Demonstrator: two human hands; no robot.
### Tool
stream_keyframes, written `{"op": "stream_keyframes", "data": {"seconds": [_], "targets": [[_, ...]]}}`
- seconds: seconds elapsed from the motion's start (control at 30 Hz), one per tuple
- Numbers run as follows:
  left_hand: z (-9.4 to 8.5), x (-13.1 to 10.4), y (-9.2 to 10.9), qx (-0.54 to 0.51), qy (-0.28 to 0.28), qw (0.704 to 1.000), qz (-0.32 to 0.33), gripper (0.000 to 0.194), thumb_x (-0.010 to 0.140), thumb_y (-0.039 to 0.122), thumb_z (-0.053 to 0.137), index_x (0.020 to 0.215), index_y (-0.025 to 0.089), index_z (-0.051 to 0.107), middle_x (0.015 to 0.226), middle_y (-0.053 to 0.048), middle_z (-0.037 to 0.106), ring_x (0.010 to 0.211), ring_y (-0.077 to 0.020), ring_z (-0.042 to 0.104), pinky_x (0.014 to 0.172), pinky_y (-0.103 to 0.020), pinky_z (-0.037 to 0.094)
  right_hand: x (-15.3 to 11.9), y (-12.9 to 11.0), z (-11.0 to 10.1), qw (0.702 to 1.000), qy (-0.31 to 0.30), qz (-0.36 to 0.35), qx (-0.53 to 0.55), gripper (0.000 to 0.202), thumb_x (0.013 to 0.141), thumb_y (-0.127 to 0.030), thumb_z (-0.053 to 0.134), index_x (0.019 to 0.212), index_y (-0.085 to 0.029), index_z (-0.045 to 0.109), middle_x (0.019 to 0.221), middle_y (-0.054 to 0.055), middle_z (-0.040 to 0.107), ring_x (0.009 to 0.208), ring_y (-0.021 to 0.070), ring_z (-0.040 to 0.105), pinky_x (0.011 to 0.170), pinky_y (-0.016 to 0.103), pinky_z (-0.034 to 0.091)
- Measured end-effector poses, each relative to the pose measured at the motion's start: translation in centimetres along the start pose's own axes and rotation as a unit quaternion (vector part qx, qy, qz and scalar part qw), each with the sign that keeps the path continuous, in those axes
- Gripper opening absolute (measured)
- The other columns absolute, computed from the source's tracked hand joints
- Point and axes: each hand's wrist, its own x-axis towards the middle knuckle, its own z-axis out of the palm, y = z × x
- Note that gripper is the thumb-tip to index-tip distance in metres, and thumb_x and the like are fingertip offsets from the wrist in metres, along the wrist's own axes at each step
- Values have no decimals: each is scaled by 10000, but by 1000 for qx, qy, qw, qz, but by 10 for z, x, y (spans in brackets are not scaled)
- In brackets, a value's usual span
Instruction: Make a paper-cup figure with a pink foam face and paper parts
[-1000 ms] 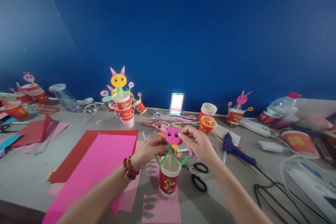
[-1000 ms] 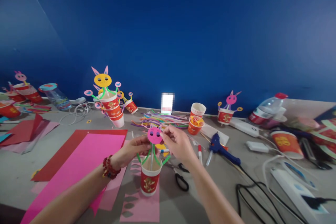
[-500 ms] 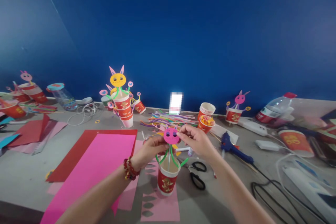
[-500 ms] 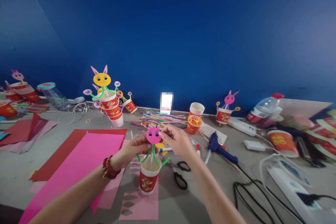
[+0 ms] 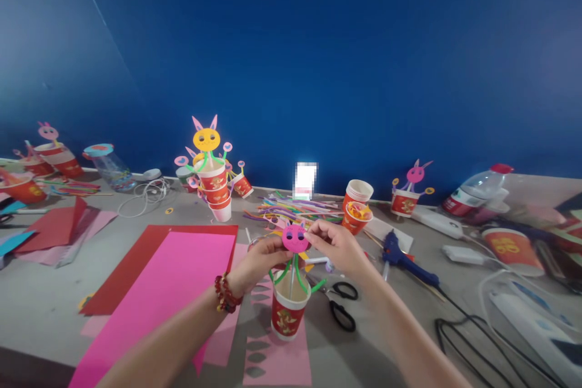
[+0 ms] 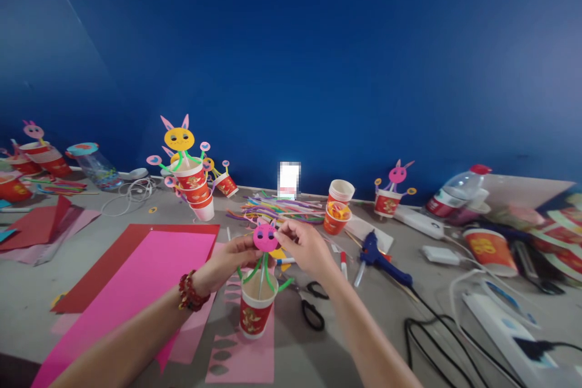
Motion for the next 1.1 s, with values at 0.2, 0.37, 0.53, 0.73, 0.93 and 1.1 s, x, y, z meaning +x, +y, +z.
{"op": "stream_keyframes", "data": {"seconds": [0.2, 0.37, 0.53, 0.73, 0.93, 1.1], "targets": [[3, 1, 3, -11, 12, 1000, 4, 382, 811, 362, 710, 1127, 149, 697, 957, -109, 759, 885, -238, 712, 886, -373, 515, -2, 3, 2, 1000, 12, -7, -14, 199, 901, -335, 558, 764, -199, 609, 695, -10, 650, 616, 148, 580, 564, 238, 446], [5, 0, 3, -16, 8, 1000, 12, 392, 797, 373, 727, 1114, 143, 702, 957, -117, 759, 891, -245, 711, 889, -372, 517, -5, 2, 2, 998, 33, -13, -47, 197, 894, -350, 562, 766, -213, 621, 677, -10, 665, 607, 156, 593, 547, 236, 450], [6, 0, 2, -22, 13, 1000, 14, 425, 773, 385, 748, 1115, 139, 696, 979, -127, 755, 897, -255, 709, 884, -379, 521, -6, 2, 3, 997, 41, -7, -69, 194, 890, -346, 562, 750, -218, 606, 674, -13, 663, 602, 158, 590, 547, 238, 451], [13, 0, 7, -23, 45, 999, 9, 408, 755, 411, 758, 1053, 137, 714, 918, -114, 766, 837, -232, 712, 860, -366, 528, -9, -5, 4, 995, 40, 5, -90, 165, 895, -318, 556, 761, -230, 595, 686, -21, 655, 613, 158, 584, 549, 240, 430], [18, -1, 12, -28, 67, 997, 0, 427, 710, 440, 788, 1007, 139, 727, 871, -107, 769, 805, -235, 714, 830, -362, 529, -11, -12, 3, 993, 47, -6, -108, 176, 908, -328, 556, 763, -236, 593, 686, -18, 658, 612, 164, 590, 509, 235, 409], [19, -1, 13, -22, 86, 996, 19, 409, 711, 436, 788, 988, 140, 733, 901, -104, 769, 793, -229, 713, 825, -356, 525, -19, -20, 2, 992, 60, -23, -111, 114, 926, -328, 551, 901, -247, 628, 817, 17, 700, 730, 201, 642, 595, 270, 455]]}}
